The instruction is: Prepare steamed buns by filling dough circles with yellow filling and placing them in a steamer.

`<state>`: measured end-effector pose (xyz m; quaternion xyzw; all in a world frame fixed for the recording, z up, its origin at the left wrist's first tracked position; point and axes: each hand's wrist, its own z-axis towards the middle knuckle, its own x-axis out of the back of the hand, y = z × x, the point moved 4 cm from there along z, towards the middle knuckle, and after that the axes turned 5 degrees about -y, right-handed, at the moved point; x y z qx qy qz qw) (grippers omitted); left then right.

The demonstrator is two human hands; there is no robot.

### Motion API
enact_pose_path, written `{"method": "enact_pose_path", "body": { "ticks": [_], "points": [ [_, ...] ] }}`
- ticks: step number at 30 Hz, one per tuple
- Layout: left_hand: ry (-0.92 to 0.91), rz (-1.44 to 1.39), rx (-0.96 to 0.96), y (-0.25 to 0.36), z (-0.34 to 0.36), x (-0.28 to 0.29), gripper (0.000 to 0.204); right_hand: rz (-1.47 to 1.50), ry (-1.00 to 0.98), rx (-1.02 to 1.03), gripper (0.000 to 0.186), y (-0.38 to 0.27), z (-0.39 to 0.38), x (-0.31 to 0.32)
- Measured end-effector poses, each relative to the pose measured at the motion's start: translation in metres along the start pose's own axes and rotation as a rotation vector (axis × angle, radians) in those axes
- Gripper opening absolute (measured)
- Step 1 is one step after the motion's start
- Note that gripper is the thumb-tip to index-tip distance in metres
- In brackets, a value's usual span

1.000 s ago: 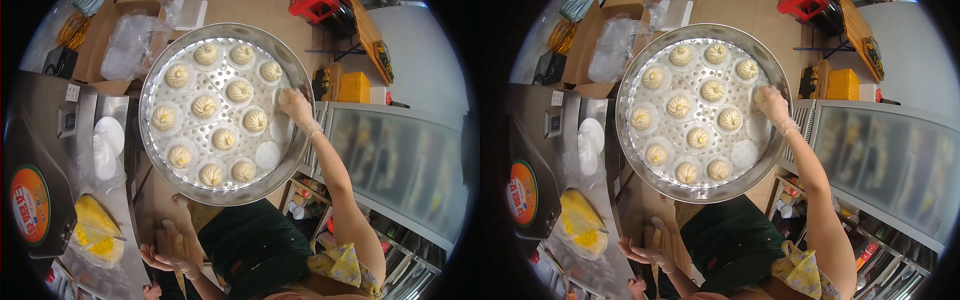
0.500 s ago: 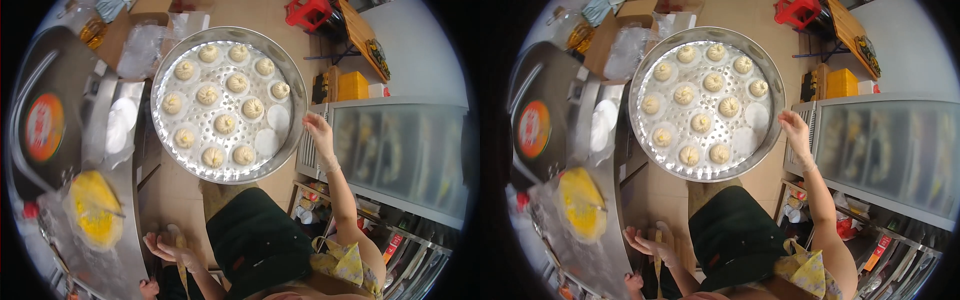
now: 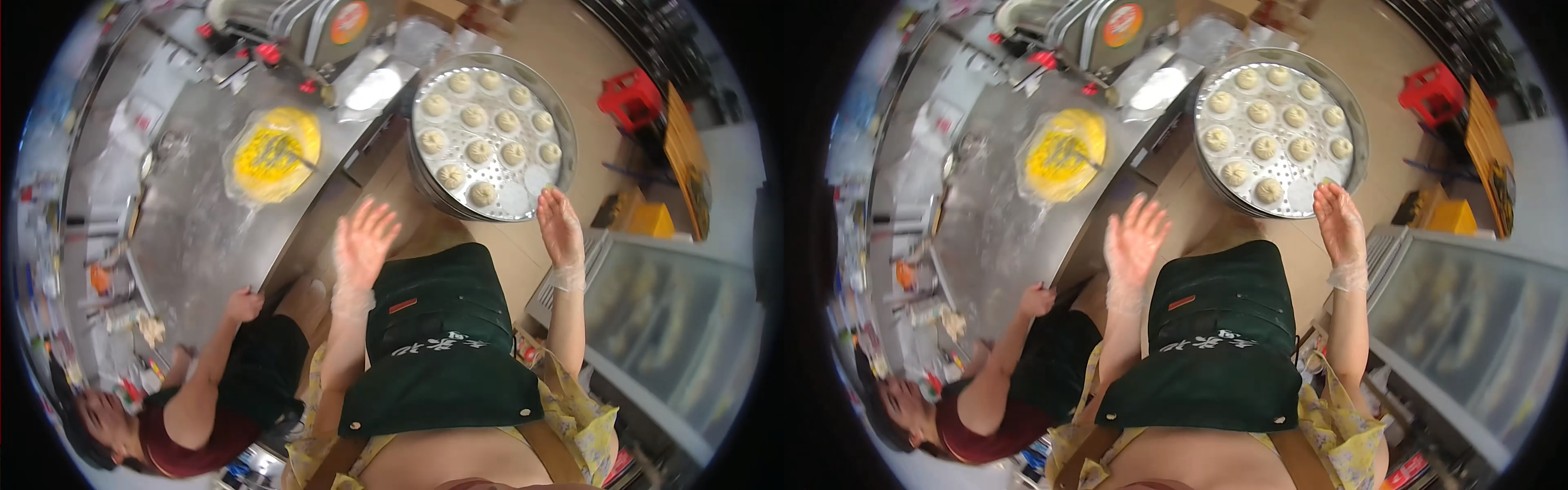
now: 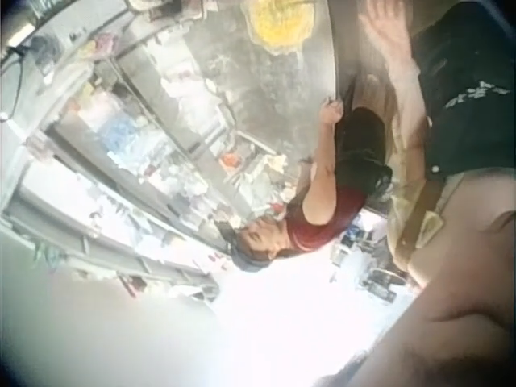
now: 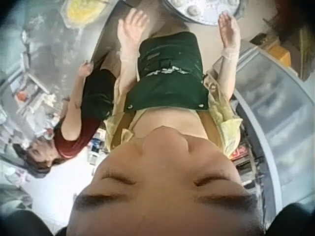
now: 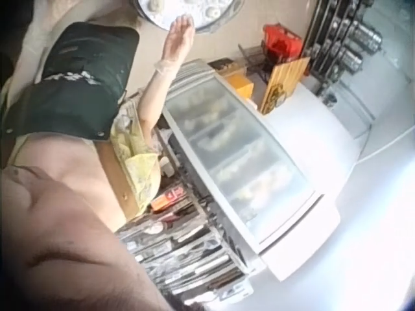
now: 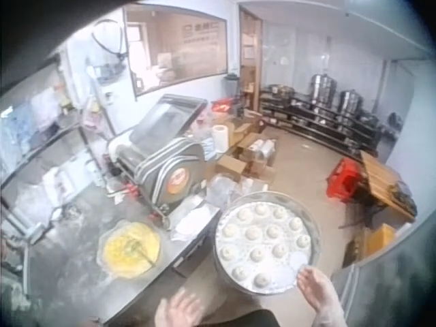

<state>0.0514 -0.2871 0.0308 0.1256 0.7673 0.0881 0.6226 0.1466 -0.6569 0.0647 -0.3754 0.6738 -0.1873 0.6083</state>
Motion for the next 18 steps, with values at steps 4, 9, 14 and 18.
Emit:
{"method": "enact_pose_path", "body": {
  "ticks": [4,9,14,18],
  "points": [
    [-0.067,0.016,-0.013,-0.025,0.029,-0.036,0.063,0.044,-0.117,-0.087,0.033,0.007,0.017,-0.025],
    [-0.039,0.032,-0.043,-0.058,0.07,-0.052,0.061,0.396,-0.367,-0.329,0.018,0.022,0.064,-0.066],
    [0.026,0.024,-0.109,-0.082,0.099,-0.074,0.058,0.418,-0.511,-0.509,0.019,0.019,0.103,-0.091],
    [0.146,0.152,-0.291,-0.072,0.087,-0.069,0.056,0.284,-0.526,-0.628,0.018,0.042,0.132,-0.111]
  ]
}}
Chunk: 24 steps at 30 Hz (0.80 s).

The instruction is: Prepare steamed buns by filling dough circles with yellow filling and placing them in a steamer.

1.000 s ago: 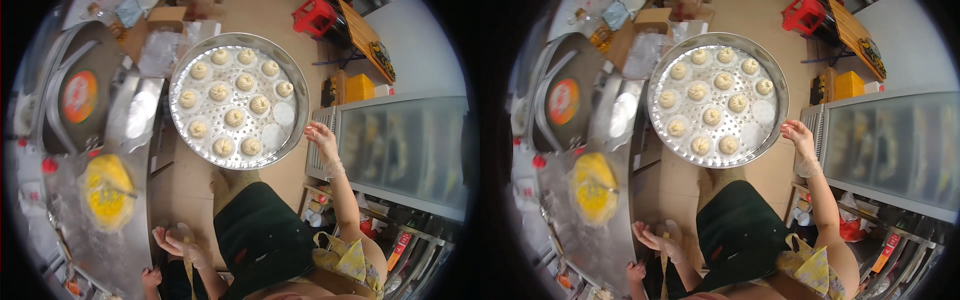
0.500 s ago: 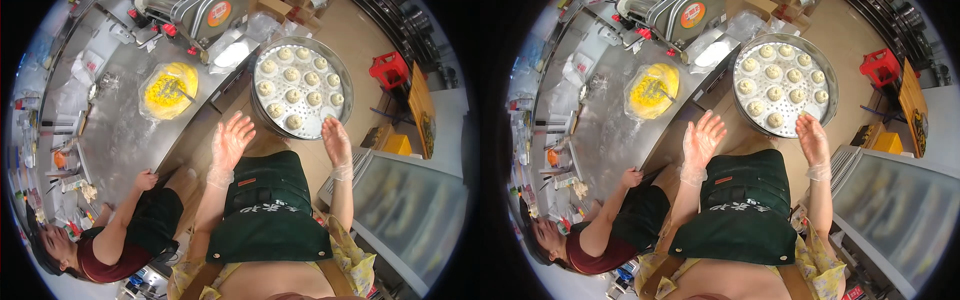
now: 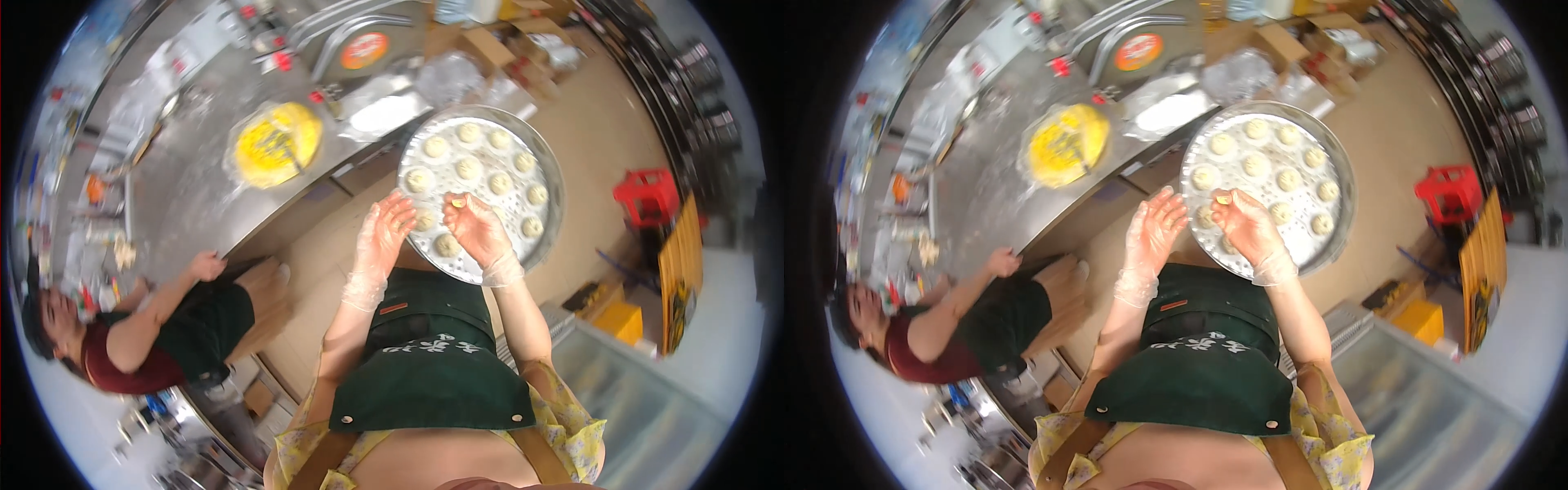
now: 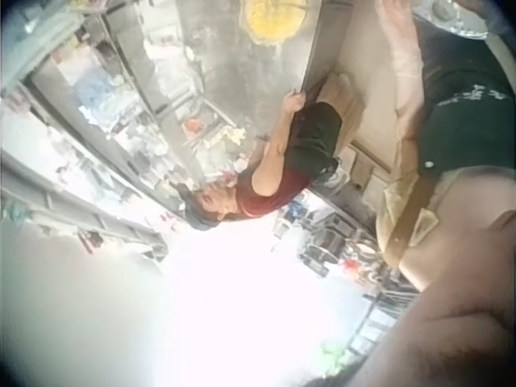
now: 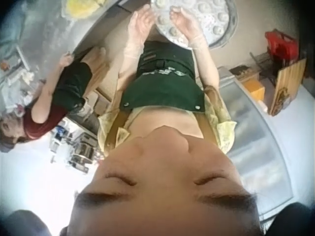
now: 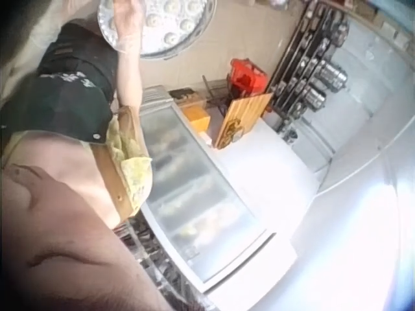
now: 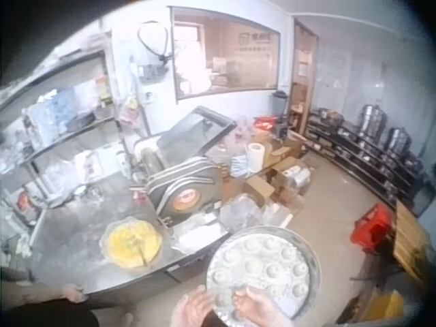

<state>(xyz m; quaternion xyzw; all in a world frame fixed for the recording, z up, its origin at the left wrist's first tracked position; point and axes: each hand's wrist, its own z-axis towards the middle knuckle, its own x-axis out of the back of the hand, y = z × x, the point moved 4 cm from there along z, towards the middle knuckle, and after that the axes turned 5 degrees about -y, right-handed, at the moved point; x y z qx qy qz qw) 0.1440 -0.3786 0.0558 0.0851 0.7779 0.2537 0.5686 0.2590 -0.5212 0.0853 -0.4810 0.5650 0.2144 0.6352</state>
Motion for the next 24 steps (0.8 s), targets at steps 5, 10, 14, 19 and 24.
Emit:
{"method": "enact_pose_path", "body": {
  "ticks": [5,10,14,19,24],
  "points": [
    [0.163,0.008,-0.199,0.05,-0.01,0.039,0.052,-0.486,0.139,0.024,0.009,0.042,0.084,-0.031],
    [0.403,0.353,-0.598,0.184,-0.013,0.043,0.043,-1.14,0.062,0.444,0.009,0.113,0.184,-0.124],
    [0.601,1.116,-0.938,0.279,0.018,0.084,0.035,-1.572,0.048,0.707,0.013,0.175,0.268,-0.127],
    [0.675,2.228,-0.486,0.287,0.068,0.181,0.03,-2.084,0.111,0.232,0.032,0.231,0.328,-0.067],
    [0.662,2.391,-0.565,0.289,0.083,0.201,0.034,-2.107,0.155,0.397,0.021,0.228,0.311,-0.053]
  ]
}}
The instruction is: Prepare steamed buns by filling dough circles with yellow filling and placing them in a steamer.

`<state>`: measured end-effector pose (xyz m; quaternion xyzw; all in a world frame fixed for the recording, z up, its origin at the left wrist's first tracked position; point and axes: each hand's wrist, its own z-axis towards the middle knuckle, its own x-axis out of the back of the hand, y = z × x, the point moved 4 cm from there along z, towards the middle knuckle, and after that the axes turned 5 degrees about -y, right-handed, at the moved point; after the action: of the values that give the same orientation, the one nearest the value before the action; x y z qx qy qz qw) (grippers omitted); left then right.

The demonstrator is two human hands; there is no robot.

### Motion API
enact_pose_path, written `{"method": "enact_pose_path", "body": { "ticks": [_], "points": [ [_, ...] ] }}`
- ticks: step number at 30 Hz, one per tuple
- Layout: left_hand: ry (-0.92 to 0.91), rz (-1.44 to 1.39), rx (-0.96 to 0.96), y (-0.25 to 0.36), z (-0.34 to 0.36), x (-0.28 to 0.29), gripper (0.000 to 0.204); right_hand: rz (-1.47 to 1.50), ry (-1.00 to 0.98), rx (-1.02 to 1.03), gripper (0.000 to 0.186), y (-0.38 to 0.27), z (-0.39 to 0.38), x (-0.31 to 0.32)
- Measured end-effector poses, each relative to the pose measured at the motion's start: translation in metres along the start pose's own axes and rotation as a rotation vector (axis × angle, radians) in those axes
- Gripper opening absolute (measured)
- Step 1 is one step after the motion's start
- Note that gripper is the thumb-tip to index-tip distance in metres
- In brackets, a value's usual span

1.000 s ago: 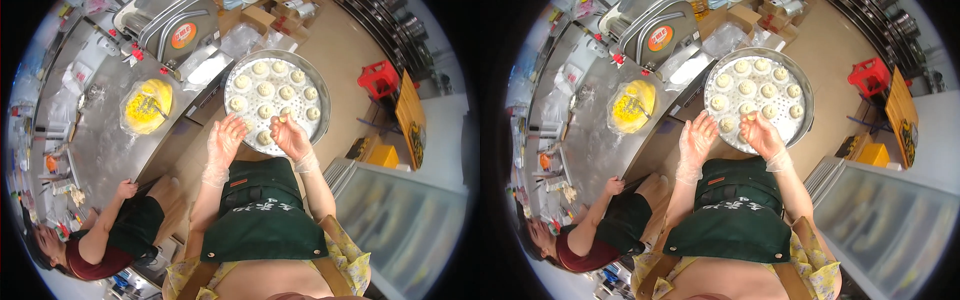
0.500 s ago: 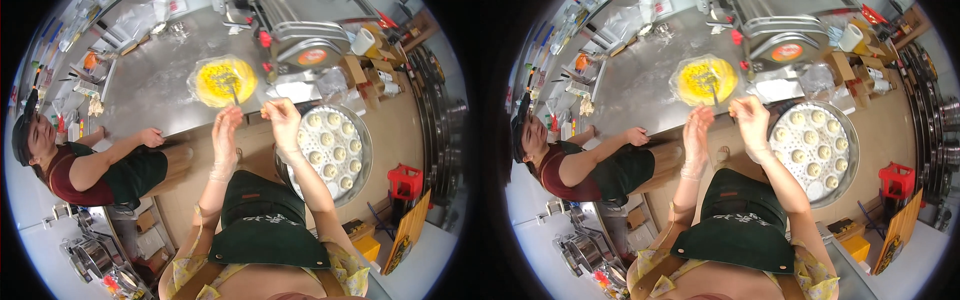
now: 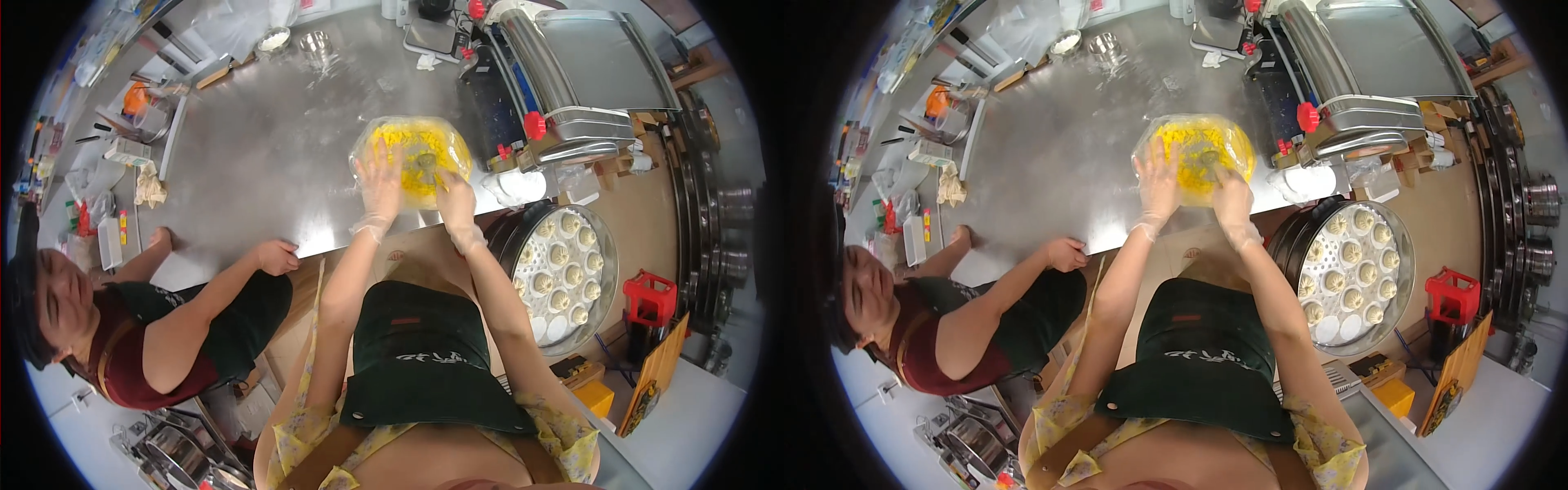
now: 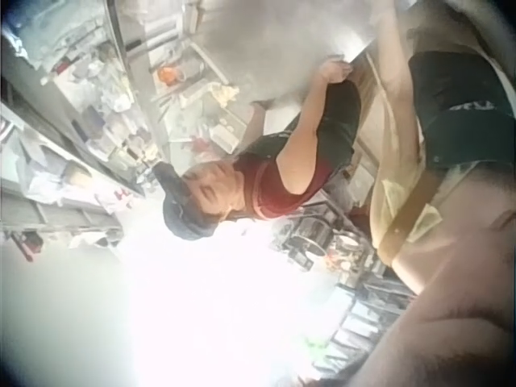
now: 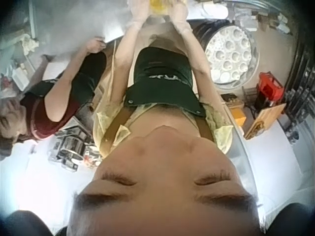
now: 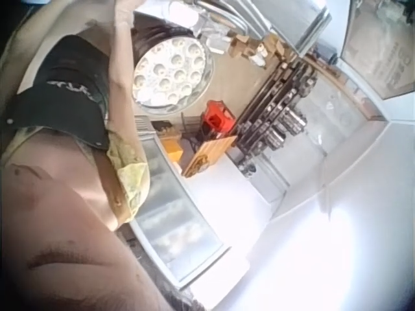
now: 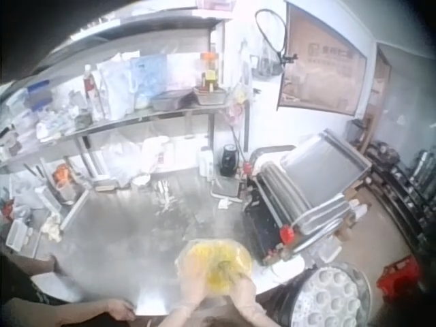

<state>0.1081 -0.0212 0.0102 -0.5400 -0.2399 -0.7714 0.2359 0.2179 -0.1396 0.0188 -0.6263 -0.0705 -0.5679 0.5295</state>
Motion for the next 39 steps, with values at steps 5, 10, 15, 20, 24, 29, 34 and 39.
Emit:
{"method": "enact_pose_path", "body": {
  "ticks": [5,10,15,20,24,29,34,39],
  "points": [
    [0.005,-0.268,0.135,-0.023,-0.009,-0.002,0.063,-0.31,-0.174,-0.306,0.022,0.02,-0.049,-0.014],
    [0.232,-0.507,0.535,-0.042,-0.017,-0.009,0.079,-0.404,-0.22,-0.225,0.019,0.034,-0.043,-0.042],
    [-0.259,-0.487,0.89,-0.047,-0.014,-0.043,0.077,-0.584,-0.181,0.009,0.014,0.0,-0.003,-0.028],
    [0.001,-0.903,0.817,-0.05,-0.029,-0.044,0.041,-0.528,-0.202,0.121,0.032,0.008,0.015,-0.026],
    [0.062,-1.05,0.854,-0.029,-0.023,-0.015,0.022,-0.402,-0.156,0.24,0.043,0.016,0.013,-0.037],
    [0.19,-1.309,0.878,-0.014,-0.015,0.0,0.022,-0.417,-0.26,0.191,0.046,0.037,0.01,-0.049],
    [0.177,-1.472,0.951,-0.005,0.001,0.009,0.015,-0.379,-0.22,0.146,0.043,0.042,0.006,-0.032],
    [0.034,-1.62,1.096,-0.02,0.017,-0.009,0.014,-0.182,-0.158,0.046,0.029,0.048,0.025,-0.018]
  ]
}}
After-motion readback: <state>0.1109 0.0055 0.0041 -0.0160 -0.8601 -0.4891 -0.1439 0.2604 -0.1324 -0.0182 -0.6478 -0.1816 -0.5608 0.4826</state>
